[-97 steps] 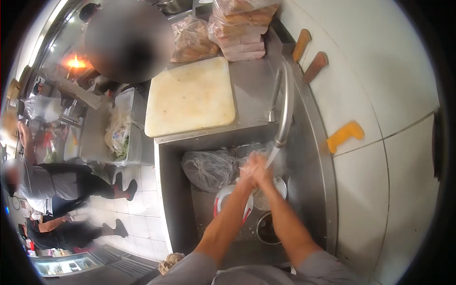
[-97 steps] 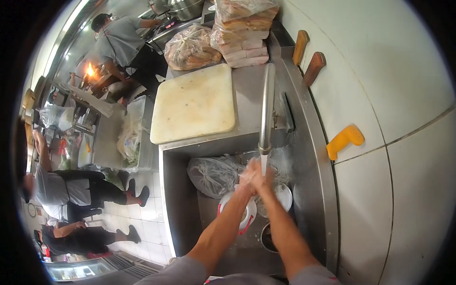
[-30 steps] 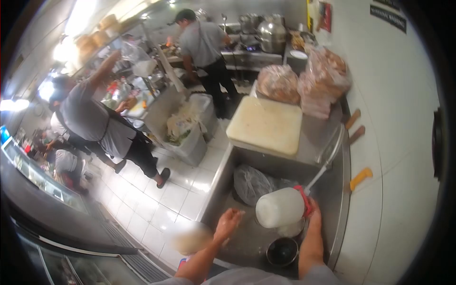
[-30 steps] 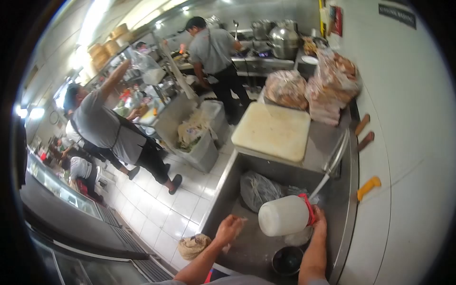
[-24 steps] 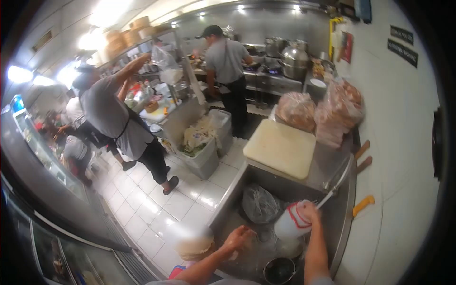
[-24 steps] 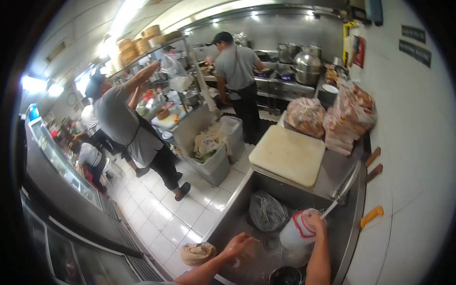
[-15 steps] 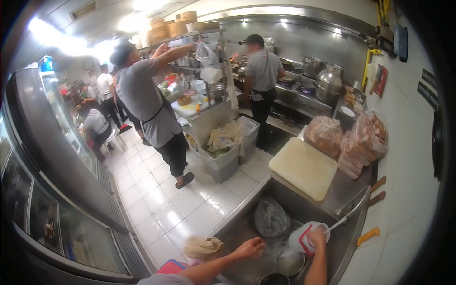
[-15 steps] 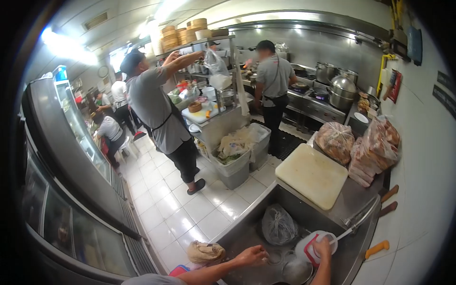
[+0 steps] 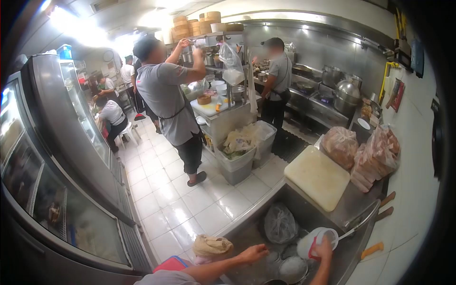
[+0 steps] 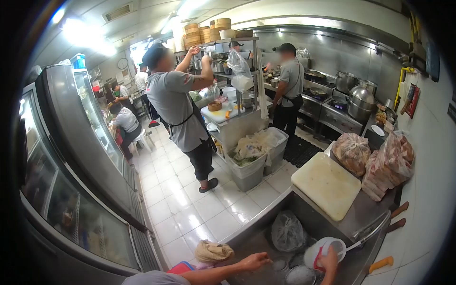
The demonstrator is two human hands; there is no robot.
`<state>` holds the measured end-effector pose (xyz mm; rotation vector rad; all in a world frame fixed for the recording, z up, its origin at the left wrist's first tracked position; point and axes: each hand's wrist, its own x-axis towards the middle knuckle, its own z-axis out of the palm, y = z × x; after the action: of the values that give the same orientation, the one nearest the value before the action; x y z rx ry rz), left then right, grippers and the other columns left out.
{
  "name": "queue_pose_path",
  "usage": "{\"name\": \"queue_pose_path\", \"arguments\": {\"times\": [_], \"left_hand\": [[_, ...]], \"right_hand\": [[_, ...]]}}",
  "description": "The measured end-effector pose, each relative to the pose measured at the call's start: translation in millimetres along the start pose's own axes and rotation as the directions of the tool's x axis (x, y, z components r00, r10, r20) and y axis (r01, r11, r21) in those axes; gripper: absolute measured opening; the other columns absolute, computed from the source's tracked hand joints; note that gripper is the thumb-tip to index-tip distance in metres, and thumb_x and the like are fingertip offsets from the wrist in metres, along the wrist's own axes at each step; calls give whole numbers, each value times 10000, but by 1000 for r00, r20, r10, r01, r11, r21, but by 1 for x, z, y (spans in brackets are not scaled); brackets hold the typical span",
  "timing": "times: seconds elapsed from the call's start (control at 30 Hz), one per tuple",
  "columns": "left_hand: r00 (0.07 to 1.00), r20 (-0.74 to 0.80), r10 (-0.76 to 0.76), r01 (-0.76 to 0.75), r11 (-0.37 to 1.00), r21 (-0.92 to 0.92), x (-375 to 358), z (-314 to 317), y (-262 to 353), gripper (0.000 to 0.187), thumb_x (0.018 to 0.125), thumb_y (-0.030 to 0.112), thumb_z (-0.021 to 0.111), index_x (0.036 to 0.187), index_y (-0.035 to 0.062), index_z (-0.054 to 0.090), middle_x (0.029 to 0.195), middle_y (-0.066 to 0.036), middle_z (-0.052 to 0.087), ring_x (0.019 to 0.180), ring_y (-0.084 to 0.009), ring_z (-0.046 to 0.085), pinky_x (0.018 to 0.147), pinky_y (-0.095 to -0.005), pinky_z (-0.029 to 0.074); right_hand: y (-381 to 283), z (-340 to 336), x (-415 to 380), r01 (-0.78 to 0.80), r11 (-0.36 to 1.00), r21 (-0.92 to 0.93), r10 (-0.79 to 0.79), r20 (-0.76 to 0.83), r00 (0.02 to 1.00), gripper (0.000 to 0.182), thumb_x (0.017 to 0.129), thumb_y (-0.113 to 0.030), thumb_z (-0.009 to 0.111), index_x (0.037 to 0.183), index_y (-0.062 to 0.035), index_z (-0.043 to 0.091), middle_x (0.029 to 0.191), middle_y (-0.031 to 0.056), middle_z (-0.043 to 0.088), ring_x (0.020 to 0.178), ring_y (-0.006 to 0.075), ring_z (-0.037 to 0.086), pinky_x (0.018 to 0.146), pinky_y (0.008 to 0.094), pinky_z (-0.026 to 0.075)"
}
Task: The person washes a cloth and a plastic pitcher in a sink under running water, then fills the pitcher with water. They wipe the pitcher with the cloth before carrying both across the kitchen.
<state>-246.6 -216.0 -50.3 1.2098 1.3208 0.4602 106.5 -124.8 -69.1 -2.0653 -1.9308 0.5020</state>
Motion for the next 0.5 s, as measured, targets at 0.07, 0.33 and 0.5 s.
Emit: {"name": "queue_pose_path", "arguments": {"times": [0.07,0.33,0.5], "left_hand": [[998,24,49,-47,995,-87,9,3,-15,313,955,337,516,1101,69,587,959,-79,658,802,-207,632,688,-327,518],[971,-234,50,-44,999,33,6,-23,25,305,969,327,520,1093,55,583,920,-109,678,758,-200,659,644,-336,523],[892,-414,182,-148,983,113,8,-43,51,295,965,311,538,1085,44,579,927,-155,673,763,-260,649,651,-366,508]], "right_hand": [[11,-14,0,-118,981,155,127,-47,991,650,697,-110,705,1307,-44,492,1224,257,574,1156,407,545,986,453,427],[20,23,-23,-73,740,669,187,-100,977,330,815,-67,644,1131,17,598,950,93,630,847,231,603,809,343,468],[32,68,-73,-118,-132,984,411,162,897,355,948,-246,501,1150,31,595,1114,141,627,1010,255,616,899,380,489]]}}
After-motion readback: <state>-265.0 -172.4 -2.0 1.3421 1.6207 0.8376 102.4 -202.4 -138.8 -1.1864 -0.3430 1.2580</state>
